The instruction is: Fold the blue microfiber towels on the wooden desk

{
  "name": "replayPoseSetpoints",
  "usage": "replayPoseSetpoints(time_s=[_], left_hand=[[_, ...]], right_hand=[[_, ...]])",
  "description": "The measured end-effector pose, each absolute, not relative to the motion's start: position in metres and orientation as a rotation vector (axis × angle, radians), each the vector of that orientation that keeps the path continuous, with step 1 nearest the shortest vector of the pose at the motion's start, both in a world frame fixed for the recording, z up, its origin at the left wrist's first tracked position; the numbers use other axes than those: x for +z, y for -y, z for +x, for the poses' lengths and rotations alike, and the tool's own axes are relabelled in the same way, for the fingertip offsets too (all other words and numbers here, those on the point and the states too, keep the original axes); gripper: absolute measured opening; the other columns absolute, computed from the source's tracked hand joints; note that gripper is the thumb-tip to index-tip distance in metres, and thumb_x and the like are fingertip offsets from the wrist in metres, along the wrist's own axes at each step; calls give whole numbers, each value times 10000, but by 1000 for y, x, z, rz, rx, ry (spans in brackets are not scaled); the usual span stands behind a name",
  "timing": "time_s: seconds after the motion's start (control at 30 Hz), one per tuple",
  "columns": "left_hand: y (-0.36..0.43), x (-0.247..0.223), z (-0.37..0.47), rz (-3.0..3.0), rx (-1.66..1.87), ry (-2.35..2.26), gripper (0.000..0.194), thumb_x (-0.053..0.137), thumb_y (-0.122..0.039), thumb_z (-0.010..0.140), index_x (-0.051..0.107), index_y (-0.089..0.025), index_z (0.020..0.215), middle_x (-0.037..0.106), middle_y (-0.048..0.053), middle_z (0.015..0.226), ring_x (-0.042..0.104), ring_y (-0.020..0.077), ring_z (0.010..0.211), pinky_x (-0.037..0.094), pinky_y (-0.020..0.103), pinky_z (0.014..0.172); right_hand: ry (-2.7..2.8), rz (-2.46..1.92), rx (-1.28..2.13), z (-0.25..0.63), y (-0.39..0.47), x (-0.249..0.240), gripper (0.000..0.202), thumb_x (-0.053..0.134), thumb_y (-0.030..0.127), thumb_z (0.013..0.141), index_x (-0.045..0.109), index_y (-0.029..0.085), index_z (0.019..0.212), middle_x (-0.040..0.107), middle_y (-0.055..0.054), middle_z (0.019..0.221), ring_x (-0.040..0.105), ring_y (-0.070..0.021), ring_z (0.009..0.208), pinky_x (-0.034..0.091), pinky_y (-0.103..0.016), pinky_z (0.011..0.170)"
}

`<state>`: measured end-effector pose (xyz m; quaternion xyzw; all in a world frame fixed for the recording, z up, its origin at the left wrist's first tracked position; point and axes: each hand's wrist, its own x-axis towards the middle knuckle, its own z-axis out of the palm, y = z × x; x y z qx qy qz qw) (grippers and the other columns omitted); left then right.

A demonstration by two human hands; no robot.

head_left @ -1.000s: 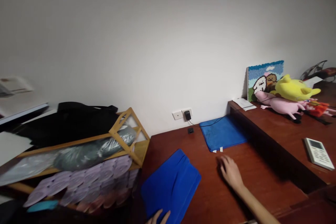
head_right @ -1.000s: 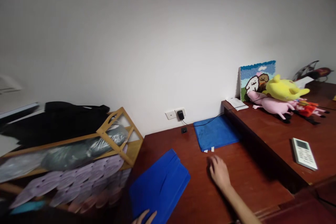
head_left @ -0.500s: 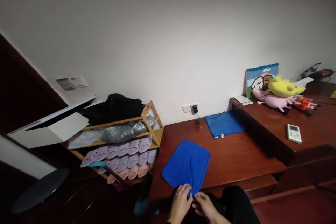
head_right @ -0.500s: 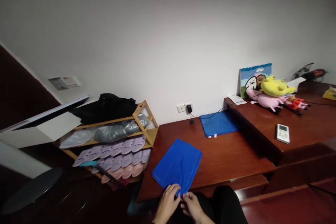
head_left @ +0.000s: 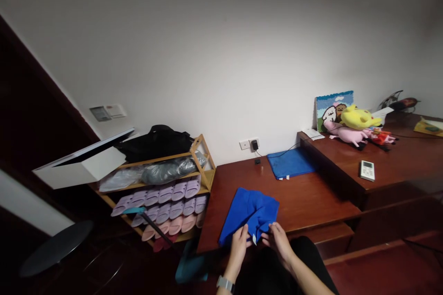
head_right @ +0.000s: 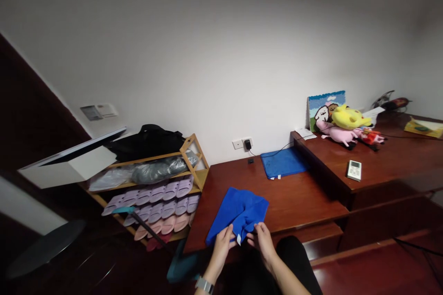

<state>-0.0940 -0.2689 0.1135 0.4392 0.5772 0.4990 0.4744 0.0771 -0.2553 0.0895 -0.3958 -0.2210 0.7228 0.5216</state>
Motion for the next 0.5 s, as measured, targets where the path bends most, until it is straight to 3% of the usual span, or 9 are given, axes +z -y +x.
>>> replayPoseSetpoints(time_s=[0.1,0.23,0.37,0.5], left_hand=[[272,130,-87,831,1417,-1256,621,799,-736,684,699,-159,888,724,80,844,739,264,871,641,429,803],[270,157,-90,658,1600,-1144,404,881,-503,717,679,-168,817,718,42,801,742,223,819,660,433,818],[261,198,-124,517,1766,-1119,158,791,-252,822,658,-166,824,712,29,783,740,195,776,662,420,832],[256,242,-183,398,1942,-1185,65,633,-117,905,637,-181,915,695,10,812,724,153,792,646,326,823]], right_hand=[[449,-891,1717,99,256,97,709,890,745,476,498,265,821,635,77,753,765,-243,860,587,-376,817],[425,-856,1648,127,254,111,663,915,673,489,501,252,790,638,85,705,746,-204,763,605,-397,822],[491,-945,1427,174,238,137,601,921,620,464,533,239,723,544,107,565,608,-118,547,597,-313,643],[514,-955,1248,251,217,175,542,935,533,477,600,221,766,521,95,532,531,-95,488,469,-210,465]])
